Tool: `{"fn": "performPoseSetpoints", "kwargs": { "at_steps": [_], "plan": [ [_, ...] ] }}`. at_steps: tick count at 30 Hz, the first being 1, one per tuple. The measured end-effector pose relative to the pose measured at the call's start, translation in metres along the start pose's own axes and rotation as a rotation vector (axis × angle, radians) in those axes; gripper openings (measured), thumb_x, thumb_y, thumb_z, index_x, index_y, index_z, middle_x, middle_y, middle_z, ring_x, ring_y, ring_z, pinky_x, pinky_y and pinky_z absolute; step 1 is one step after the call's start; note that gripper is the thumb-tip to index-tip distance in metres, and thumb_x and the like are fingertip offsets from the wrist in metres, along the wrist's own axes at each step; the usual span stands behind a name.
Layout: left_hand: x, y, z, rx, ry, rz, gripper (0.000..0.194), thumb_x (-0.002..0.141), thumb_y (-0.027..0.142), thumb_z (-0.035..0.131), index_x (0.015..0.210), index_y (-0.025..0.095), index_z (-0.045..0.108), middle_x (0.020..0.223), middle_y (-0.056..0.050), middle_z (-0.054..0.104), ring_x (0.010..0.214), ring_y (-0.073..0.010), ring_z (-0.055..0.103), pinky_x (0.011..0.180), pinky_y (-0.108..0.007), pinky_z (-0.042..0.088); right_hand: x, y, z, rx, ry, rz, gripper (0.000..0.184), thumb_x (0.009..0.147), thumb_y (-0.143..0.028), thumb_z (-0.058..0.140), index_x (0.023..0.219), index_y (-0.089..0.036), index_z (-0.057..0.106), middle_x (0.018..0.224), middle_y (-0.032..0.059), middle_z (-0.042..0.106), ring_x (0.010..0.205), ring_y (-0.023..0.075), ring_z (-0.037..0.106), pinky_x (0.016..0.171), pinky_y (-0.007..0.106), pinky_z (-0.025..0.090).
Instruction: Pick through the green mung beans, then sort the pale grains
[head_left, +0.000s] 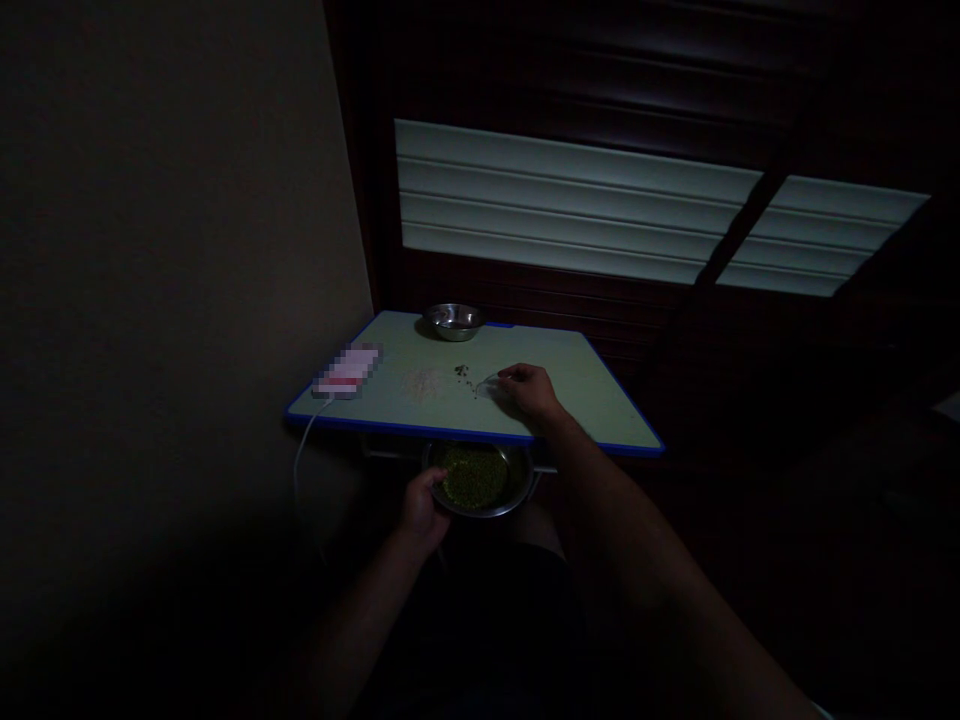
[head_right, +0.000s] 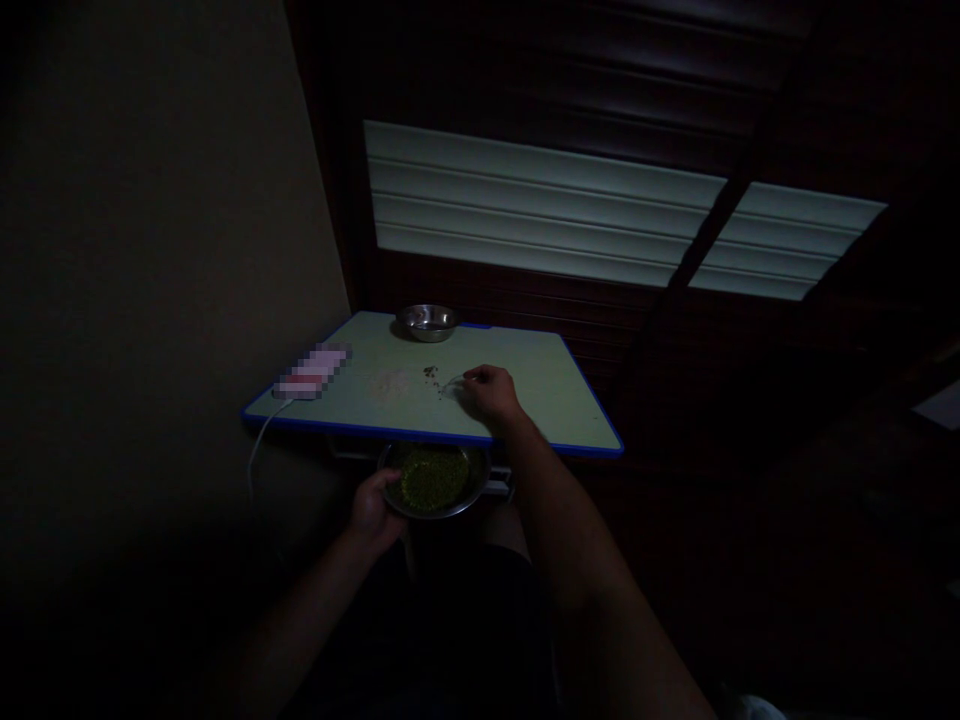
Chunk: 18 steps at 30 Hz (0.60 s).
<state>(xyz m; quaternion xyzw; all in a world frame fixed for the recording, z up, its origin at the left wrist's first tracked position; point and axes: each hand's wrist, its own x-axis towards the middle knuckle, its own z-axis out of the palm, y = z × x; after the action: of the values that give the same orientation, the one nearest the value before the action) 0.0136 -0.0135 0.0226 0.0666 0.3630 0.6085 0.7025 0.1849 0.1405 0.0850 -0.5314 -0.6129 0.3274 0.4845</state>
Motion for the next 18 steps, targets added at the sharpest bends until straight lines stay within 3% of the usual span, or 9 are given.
{"fn": "performPoseSetpoints", "kwargs": {
  "at_steps": [18],
  "plan": [
    [-0.005, 0.001, 0.004, 0.003, 0.013, 0.012, 0.027, 0.065, 0.013, 0.054, 0.085, 0.011, 0.071, 0.082, -0.010, 0.075, 0.080, -0.0258, 0.071, 0.076, -0.041, 0.057, -0.014, -0.015, -0.001, -0.006, -0.112, -0.004, 0.021, 0.064, -0.027, 0.069, 0.079, -0.013, 0.069, 0.069, 0.0047, 0.067, 0.057, 0.0116, 0.053, 0.054, 0.024, 0.042]
  ]
}}
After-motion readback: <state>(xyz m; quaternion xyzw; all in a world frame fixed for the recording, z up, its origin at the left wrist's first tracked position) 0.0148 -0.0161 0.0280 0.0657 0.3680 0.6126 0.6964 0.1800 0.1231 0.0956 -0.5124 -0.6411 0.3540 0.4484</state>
